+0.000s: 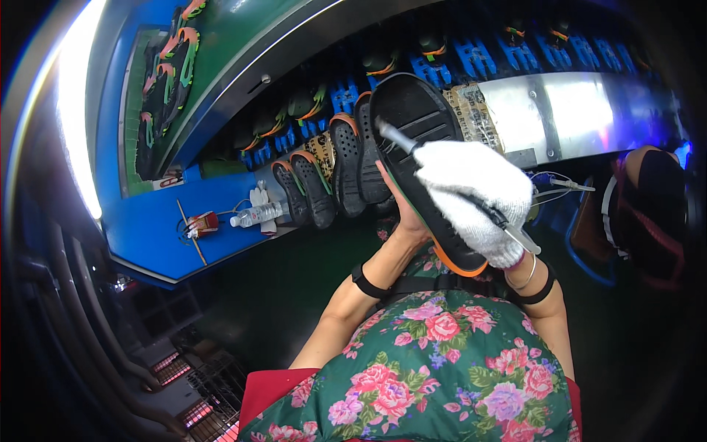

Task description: Applying adhesive or primer to the bottom of shoe soles using a manual brush.

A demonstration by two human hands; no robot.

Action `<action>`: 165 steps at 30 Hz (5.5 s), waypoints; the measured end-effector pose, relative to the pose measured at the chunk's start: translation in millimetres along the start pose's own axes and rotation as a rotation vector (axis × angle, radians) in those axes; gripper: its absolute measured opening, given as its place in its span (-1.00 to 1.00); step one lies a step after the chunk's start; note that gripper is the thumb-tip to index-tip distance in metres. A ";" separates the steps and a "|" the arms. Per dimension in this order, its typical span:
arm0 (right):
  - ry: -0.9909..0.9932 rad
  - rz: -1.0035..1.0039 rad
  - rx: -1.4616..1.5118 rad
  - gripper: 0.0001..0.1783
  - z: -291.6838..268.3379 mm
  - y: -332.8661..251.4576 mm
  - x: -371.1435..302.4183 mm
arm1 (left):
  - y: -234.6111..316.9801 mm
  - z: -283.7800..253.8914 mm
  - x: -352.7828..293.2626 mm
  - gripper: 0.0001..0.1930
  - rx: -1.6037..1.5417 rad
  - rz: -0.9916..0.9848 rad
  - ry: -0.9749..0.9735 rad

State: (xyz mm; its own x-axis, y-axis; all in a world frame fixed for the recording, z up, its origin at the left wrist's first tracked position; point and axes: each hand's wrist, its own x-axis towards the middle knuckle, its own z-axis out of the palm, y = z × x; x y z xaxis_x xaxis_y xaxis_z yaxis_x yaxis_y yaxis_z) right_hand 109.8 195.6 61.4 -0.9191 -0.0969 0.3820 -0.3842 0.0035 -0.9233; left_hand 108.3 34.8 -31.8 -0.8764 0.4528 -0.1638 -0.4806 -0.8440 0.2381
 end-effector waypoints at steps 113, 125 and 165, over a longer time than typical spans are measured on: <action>-0.113 -0.063 -0.012 -0.76 -10.5 -6.8 -28.1 | 94.5 35.3 69.5 0.32 0.223 -0.107 -0.271; -0.035 -0.016 -0.018 -0.82 -12.6 -4.9 -29.1 | 83.1 29.9 83.6 0.37 0.247 -0.072 -0.331; -0.164 -0.185 -0.147 -0.75 -25.0 7.5 -36.8 | 88.3 35.4 94.6 0.25 0.392 -0.434 -0.664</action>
State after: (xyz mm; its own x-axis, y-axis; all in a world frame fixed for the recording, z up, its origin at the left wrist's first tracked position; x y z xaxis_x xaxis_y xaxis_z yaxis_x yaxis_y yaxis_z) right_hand 138.6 224.0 41.4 -0.8104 -0.2686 0.5207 -0.5636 0.1143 -0.8181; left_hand -18.0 13.3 7.6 -0.3928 0.8864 0.2449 -0.6439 -0.4553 0.6149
